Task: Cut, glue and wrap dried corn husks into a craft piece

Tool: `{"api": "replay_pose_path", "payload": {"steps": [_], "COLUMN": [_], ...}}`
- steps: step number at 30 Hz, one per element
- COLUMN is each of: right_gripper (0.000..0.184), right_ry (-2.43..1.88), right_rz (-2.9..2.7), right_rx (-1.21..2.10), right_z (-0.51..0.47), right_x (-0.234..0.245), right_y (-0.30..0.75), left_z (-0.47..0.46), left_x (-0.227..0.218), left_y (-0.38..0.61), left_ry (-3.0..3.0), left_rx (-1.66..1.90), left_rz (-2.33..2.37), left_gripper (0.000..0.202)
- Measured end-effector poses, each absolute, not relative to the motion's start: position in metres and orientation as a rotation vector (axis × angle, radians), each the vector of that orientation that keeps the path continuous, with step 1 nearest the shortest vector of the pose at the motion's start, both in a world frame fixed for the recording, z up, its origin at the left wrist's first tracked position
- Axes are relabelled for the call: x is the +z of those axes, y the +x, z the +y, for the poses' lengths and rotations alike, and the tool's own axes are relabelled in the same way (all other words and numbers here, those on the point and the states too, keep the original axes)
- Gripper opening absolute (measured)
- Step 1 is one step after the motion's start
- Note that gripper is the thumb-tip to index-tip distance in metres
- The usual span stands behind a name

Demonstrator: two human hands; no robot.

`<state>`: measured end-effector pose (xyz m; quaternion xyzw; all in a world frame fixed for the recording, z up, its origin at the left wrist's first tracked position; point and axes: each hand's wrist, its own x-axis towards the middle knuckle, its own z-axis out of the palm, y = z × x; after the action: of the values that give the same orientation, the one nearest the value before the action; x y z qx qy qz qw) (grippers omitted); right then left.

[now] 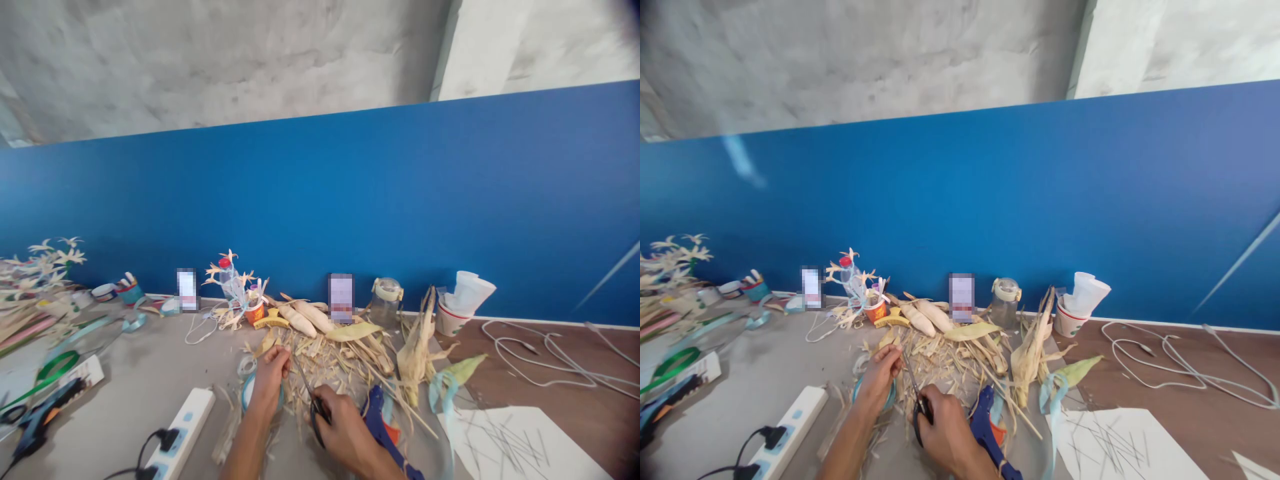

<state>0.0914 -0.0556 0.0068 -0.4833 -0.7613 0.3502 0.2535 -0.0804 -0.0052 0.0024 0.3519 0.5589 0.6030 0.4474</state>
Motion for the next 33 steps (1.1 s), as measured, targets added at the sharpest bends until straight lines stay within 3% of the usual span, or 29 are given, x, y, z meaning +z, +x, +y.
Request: {"api": "replay_pose_path", "payload": {"steps": [33], "right_gripper": [0.027], "right_ry": [-1.296], "right_rz": [-2.083], "right_rx": [0.965], "right_z": [-0.0549], "right_x": [0.0079], "right_y": [0.0911], "left_z": [-0.0044], "left_x": [0.0001], "left_y": [-0.0809], "left_ry": [0.917], "left_rx": [1.535], "left_rz": [1.312], "left_gripper": [0.044]}}
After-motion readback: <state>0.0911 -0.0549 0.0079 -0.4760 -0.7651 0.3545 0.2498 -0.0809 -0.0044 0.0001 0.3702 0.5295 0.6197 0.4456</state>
